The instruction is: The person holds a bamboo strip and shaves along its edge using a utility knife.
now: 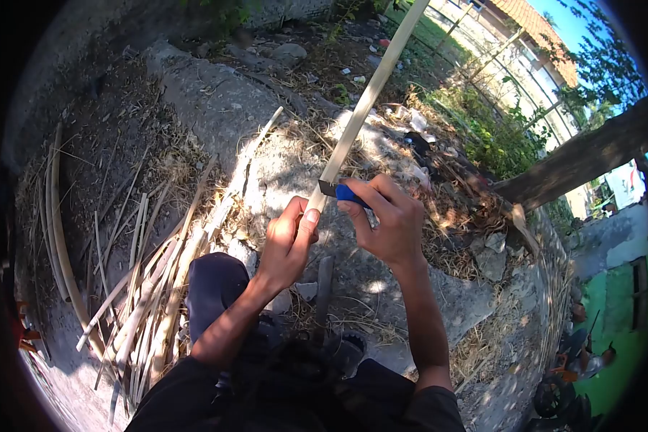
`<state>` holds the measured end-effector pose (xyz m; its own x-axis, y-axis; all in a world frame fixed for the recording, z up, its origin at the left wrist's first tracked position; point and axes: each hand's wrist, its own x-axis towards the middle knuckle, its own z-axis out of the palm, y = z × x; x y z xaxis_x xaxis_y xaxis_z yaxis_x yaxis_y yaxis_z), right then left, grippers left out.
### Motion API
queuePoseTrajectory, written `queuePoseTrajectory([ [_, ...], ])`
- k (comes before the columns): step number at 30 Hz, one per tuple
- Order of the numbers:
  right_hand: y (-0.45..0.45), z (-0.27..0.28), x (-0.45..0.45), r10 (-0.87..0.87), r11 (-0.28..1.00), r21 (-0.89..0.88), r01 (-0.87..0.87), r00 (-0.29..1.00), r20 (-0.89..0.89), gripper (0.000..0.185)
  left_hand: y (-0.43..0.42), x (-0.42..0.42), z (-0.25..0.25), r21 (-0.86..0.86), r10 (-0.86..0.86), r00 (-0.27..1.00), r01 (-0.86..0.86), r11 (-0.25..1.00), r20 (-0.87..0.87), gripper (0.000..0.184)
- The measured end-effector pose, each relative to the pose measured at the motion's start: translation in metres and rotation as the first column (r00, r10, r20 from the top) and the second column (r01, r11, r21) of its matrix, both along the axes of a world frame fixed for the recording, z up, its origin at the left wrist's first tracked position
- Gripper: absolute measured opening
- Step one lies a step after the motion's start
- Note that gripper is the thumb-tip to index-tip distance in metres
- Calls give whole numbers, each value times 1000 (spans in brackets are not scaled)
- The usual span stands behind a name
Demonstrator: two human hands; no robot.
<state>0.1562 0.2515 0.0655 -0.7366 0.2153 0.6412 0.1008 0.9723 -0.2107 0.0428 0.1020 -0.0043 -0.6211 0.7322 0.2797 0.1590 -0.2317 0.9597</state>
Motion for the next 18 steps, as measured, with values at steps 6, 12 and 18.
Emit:
queuePoseTrajectory([
  [6,18,16,-1,-78,997,-11,78,991,-106,24,-6,6,1,-38,-20,997,17,999,-77,16],
  [12,58,47,11,-206,976,16,216,946,-249,25,-4,20,-4,6,-59,992,60,998,-108,14],
  [18,73,80,10,-318,941,19,337,905,-281,27,-4,21,3,-7,-85,988,85,996,-131,15],
])
